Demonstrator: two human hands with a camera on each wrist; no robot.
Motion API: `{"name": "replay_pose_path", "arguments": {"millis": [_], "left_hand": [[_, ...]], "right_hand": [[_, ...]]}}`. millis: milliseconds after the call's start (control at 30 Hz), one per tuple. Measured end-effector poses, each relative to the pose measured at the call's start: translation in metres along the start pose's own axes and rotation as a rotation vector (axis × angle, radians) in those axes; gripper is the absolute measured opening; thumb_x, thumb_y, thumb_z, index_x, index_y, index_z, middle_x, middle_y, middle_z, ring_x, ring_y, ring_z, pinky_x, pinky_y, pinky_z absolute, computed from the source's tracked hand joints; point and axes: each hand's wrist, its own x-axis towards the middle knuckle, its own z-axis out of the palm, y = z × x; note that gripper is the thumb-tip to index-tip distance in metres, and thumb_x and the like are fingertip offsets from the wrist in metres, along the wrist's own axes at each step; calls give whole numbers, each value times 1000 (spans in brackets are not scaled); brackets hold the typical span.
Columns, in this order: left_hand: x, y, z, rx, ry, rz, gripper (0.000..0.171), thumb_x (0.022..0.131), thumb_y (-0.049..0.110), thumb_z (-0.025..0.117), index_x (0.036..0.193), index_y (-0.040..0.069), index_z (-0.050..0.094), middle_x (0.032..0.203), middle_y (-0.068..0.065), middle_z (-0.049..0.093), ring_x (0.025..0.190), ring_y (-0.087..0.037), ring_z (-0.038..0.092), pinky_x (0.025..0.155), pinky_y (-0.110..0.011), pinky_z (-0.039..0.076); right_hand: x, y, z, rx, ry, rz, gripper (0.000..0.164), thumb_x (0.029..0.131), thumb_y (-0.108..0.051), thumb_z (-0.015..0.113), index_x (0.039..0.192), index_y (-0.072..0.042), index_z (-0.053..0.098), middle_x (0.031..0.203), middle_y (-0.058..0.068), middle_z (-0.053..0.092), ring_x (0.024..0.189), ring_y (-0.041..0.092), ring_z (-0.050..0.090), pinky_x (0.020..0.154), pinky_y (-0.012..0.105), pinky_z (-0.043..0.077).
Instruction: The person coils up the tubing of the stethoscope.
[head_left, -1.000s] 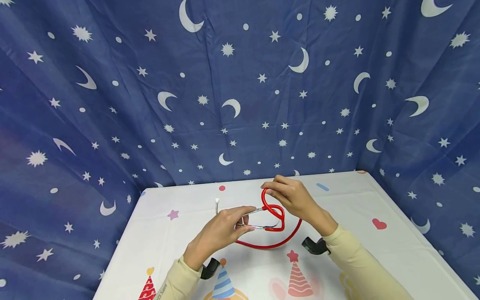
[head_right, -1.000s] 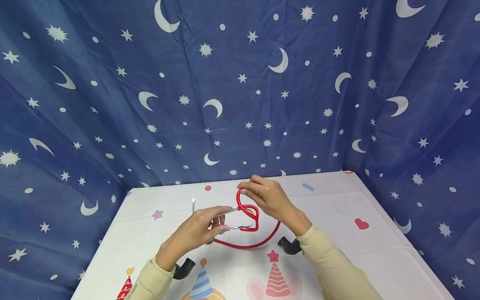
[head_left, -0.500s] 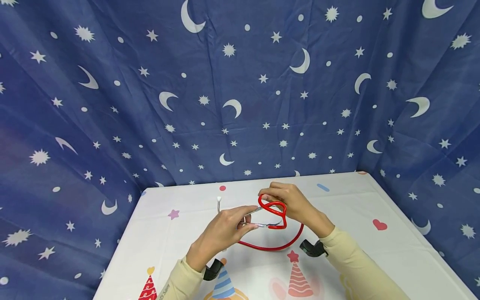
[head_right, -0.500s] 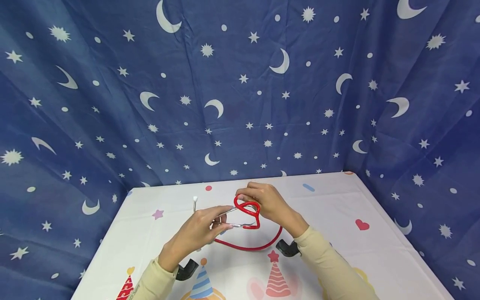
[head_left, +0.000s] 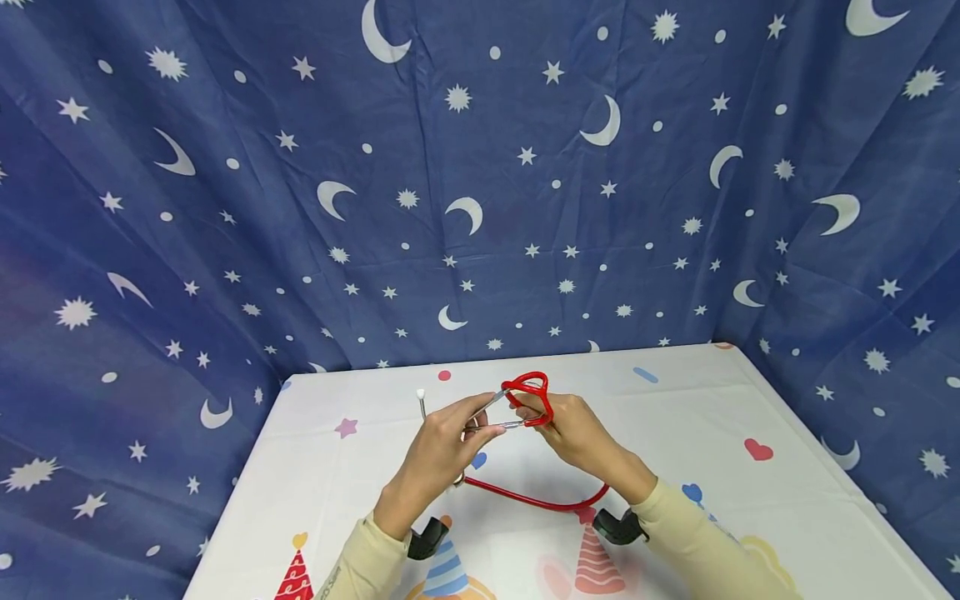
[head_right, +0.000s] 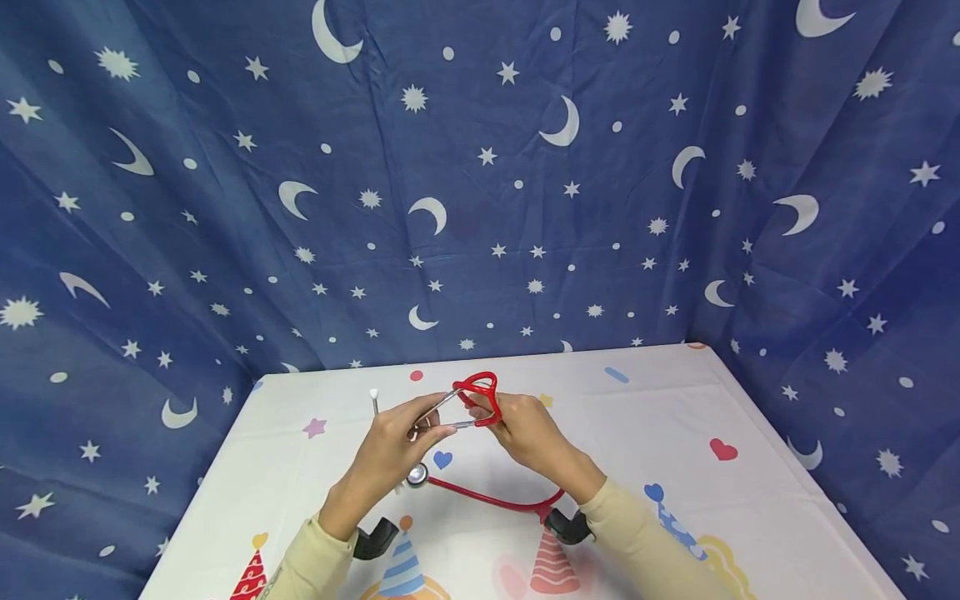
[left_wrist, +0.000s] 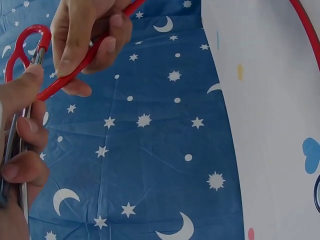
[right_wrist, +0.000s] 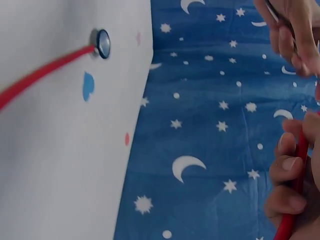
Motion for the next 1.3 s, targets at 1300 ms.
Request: {"name": "replay_pose_path", "arguments": {"millis": [1300], "left_hand": [[4, -29, -11, 269, 231, -248, 43, 82, 15, 80, 119, 1, 66, 73, -3, 64, 52, -8, 46, 48, -22, 40]], "right_hand": [[-27, -28, -38, -107, 169, -122, 17, 86, -10, 74, 103, -6, 70, 79, -4, 71, 62, 0, 55, 58, 15, 50]]}}
